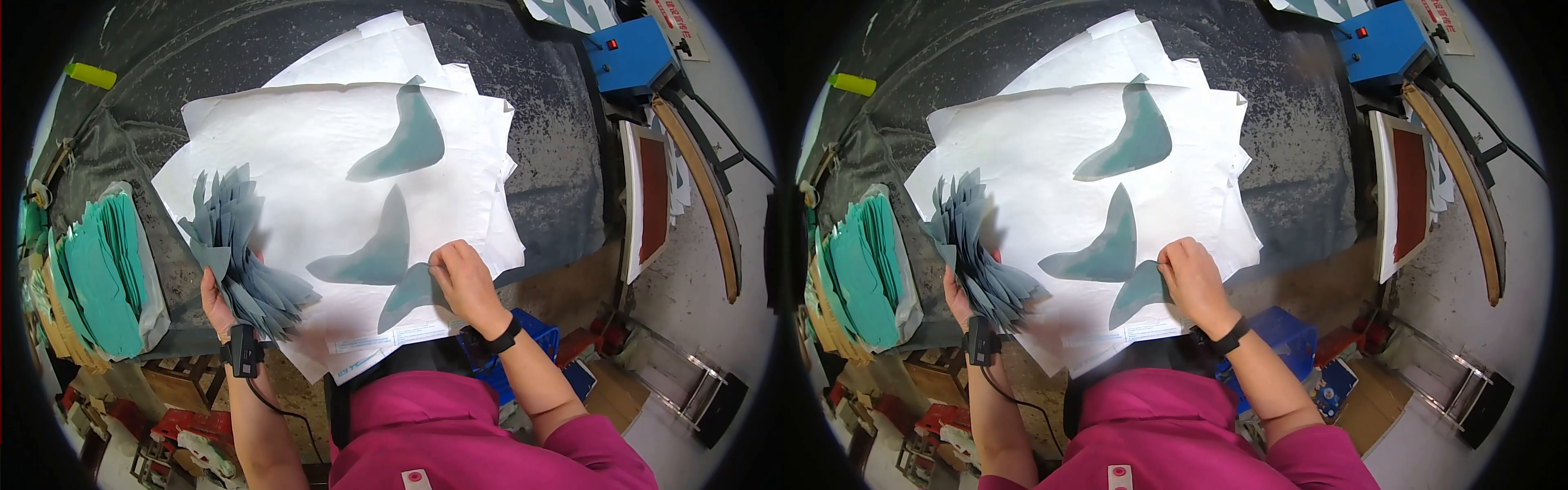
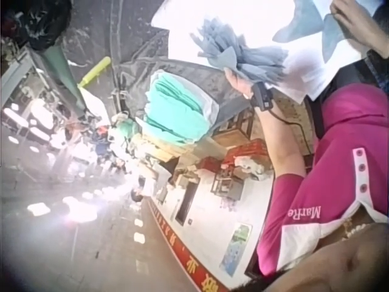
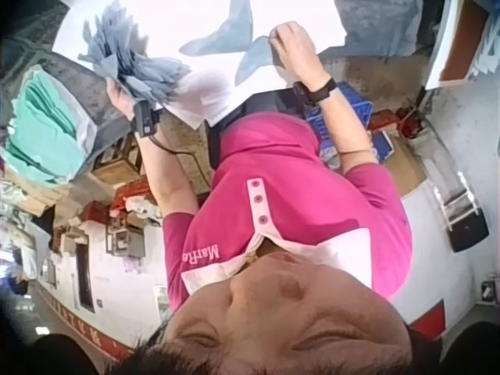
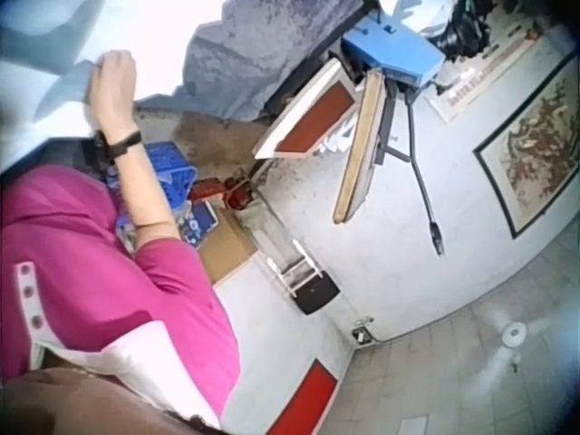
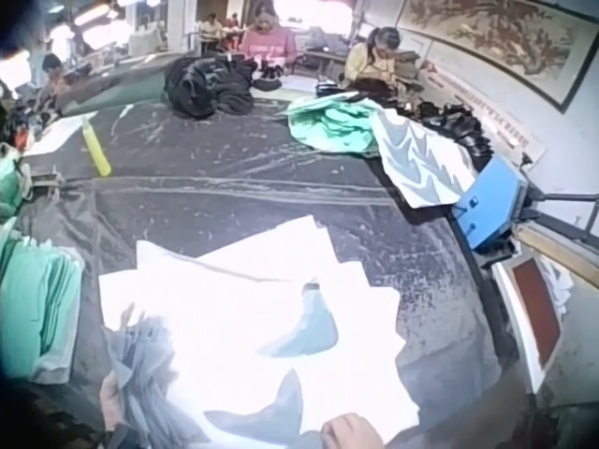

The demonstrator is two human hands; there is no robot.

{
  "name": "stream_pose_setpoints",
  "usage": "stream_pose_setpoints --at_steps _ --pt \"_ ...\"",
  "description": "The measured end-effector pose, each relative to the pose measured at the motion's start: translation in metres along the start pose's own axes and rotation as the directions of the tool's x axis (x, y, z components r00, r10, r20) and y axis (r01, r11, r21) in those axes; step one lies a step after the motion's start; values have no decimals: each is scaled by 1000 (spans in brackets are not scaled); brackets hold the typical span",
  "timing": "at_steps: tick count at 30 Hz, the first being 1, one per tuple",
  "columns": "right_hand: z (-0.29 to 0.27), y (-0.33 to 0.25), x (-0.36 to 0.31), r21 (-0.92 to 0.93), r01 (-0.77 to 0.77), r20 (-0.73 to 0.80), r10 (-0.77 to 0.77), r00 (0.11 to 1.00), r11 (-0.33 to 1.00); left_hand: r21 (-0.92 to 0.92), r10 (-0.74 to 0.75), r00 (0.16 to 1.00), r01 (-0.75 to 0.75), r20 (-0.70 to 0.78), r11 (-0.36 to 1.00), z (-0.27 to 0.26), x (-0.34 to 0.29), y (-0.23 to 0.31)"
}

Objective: Sorting and stacking cut shoe upper components from sheets in an industrial setting.

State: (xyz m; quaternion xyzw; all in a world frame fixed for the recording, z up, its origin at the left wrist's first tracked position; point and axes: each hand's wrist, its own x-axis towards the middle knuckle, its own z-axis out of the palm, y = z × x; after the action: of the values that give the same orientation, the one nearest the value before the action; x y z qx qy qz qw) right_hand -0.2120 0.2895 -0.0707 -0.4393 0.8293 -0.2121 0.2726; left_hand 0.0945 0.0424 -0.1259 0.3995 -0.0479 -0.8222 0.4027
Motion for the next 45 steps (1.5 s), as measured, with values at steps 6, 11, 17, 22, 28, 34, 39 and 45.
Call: stream_pose_setpoints --at_steps 6,11,17,22,28,34,39,45 --pt "-46 8 1 233 83 286 -150 946 969 46 18 999 -17 -27 999 -1 0 0" --pt "-98 12 2 413 -249 437 49 898 876 90 38 998 -33 -48 995 6 -3 -1" --pt "-108 10 54 788 -197 -41 369 928 583 39 46 998 -45 -30 998 9 -4 -5" --pt "-71 -10 92 896 -273 67 501 863 350 119 71 994 -61 -78 991 1 -7 -9" --pt "-25 -16 64 149 -304 137 285 949 941 33 45 998 -44 -35 998 0 -10 -13" --pt "4 -38 73 173 -242 78 232 970 955 42 75 996 -72 -57 997 -1 -8 -16" --pt "4 -29 79 201 49 45 -59 997 978 121 99 991 -87 -94 989 -10 -6 -16" --pt "-71 -18 121 447 -276 241 183 953 851 71 100 985 -91 -140 993 2 -11 -17"
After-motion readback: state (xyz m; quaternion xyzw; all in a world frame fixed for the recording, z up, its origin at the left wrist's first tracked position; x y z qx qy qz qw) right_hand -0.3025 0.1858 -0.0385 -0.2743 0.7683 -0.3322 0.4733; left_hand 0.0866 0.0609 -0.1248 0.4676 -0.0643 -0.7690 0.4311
